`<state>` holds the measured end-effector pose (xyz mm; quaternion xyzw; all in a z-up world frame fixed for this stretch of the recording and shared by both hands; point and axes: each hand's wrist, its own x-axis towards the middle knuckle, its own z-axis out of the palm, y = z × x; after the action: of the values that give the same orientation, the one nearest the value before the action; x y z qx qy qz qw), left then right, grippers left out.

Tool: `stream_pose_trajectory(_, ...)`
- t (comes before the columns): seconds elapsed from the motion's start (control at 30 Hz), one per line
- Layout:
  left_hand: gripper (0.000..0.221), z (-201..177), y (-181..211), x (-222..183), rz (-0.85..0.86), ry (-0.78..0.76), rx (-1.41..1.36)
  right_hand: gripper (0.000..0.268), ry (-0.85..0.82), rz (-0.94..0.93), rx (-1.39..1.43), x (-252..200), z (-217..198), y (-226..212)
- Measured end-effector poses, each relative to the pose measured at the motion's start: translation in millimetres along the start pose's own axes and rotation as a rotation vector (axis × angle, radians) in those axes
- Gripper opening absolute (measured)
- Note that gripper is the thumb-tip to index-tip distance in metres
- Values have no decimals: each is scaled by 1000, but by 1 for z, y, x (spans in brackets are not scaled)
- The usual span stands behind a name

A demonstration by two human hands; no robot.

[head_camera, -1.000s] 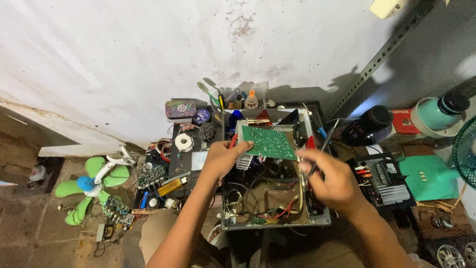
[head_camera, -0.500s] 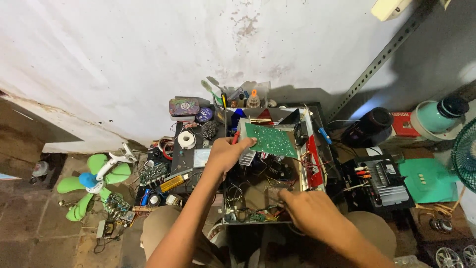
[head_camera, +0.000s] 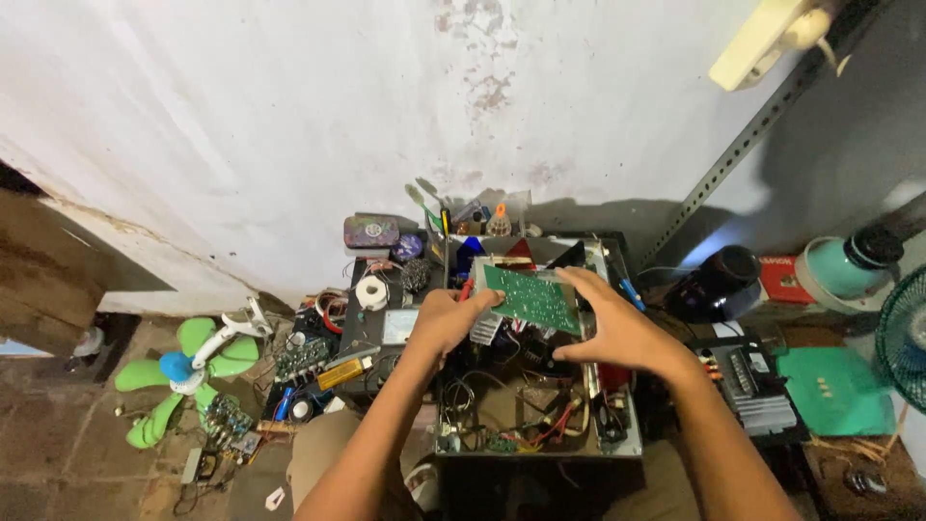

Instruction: Testing a green circuit board using multimeter probes and performing a visual inspection of the components.

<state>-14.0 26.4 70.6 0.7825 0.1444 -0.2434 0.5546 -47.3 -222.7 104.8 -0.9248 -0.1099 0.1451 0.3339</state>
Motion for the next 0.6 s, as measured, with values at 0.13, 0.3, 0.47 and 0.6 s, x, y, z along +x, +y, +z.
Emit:
stream_pose_trajectory(0.13, 79, 3, -2, -5, 11, 1, 21, 120, -90, -48, 75, 19, -6, 8)
stream_pose_trajectory(0.3, 75, 6, -7, 0, 31, 7, 35, 125, -262, -29, 55, 44, -1, 9)
stream_pose_trajectory(0.47, 85, -4, 14, -40, 93, -12, 14, 112, -180, 2, 200, 53, -1, 16)
stream_pose_trajectory(0.6, 78, -6, 5, -50, 162, 27, 44, 90, -135, -80, 475, 63, -4, 38)
